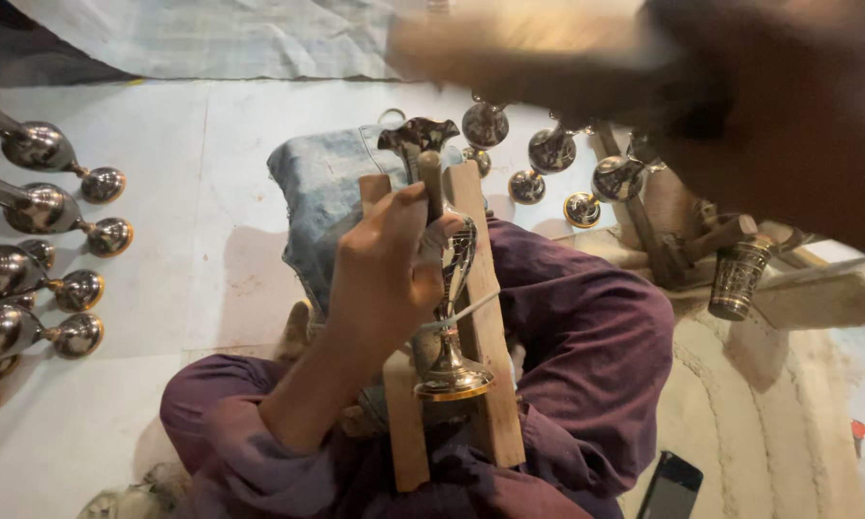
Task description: The person sits cross-legged and uses a chisel and hammer to engrave a decorative pattern into a small metal vase held in a wooden clamp. The person repeatedly taps the chisel to create indentations on the vase's surface.
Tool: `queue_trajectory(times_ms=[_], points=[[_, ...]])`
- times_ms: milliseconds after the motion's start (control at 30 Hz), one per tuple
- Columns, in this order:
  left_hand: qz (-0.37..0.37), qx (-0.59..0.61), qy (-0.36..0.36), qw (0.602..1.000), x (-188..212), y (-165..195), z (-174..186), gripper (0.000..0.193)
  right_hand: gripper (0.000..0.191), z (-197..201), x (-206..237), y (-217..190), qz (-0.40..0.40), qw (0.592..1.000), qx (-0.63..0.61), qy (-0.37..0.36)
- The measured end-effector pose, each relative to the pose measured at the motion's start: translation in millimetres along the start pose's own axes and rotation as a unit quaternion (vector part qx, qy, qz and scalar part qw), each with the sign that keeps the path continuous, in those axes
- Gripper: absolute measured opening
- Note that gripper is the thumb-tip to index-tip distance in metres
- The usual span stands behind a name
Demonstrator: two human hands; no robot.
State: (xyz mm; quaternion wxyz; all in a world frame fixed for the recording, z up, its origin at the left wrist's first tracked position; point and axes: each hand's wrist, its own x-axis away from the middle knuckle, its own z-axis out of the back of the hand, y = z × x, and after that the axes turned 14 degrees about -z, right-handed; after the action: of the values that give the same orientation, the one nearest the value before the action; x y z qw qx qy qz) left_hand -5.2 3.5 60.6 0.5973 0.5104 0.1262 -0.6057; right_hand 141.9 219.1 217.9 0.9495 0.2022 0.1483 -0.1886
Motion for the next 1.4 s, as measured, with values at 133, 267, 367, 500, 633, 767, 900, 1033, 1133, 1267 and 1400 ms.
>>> queue_trajectory(times_ms=[133, 267, 367, 500, 633, 767, 900, 1033, 1133, 1267, 1400], points=[[-0.021, -0.014, -0.039, 0.999, -10, -5, 1, 0.033, 0.03, -8, 11, 5, -0.052, 0.996, -0.074, -0.004], [-0.052, 0.003, -0.092, 0.994, -27, -8, 2, 0.03, 0.026, -26, 41, 12, -0.069, 0.997, 0.023, -0.032], [-0.141, -0.005, -0.183, 0.973, -45, -17, 4, 0.034, 0.042, -56, 74, 13, -0.233, 0.935, -0.269, -0.004], [-0.075, -0.041, -0.41, 0.908, -67, -22, -2, 0.014, 0.045, -113, 118, 10, -0.198, 0.952, -0.231, 0.024], [-0.117, -0.005, -0.432, 0.894, -80, -16, 0, 0.014, 0.032, -142, 155, -18, -0.302, 0.862, -0.403, 0.066], [-0.114, 0.004, -0.475, 0.873, -88, -9, 3, 0.019, 0.039, -135, 162, -45, -0.267, 0.923, -0.241, 0.135], [-0.098, -0.001, -0.474, 0.875, -83, -11, 5, 0.014, 0.024, -129, 166, -68, -0.43, 0.748, -0.501, 0.073], [-0.12, 0.079, -0.212, 0.967, -58, -19, 14, 0.028, 0.027, -144, 191, -73, -0.393, 0.792, -0.459, 0.086], [-0.019, 0.189, 0.056, 0.98, -17, -24, 36, 0.01, 0.036, -168, 223, -79, -0.459, 0.652, -0.602, 0.032], [0.139, 0.158, 0.195, 0.958, 45, -20, 41, 0.009, 0.049, -200, 276, -90, -0.487, 0.636, -0.595, -0.065], [0.223, 0.181, 0.192, 0.938, 78, -4, 19, 0.012, 0.042, -224, 300, -95, -0.503, 0.577, -0.61, -0.207]])
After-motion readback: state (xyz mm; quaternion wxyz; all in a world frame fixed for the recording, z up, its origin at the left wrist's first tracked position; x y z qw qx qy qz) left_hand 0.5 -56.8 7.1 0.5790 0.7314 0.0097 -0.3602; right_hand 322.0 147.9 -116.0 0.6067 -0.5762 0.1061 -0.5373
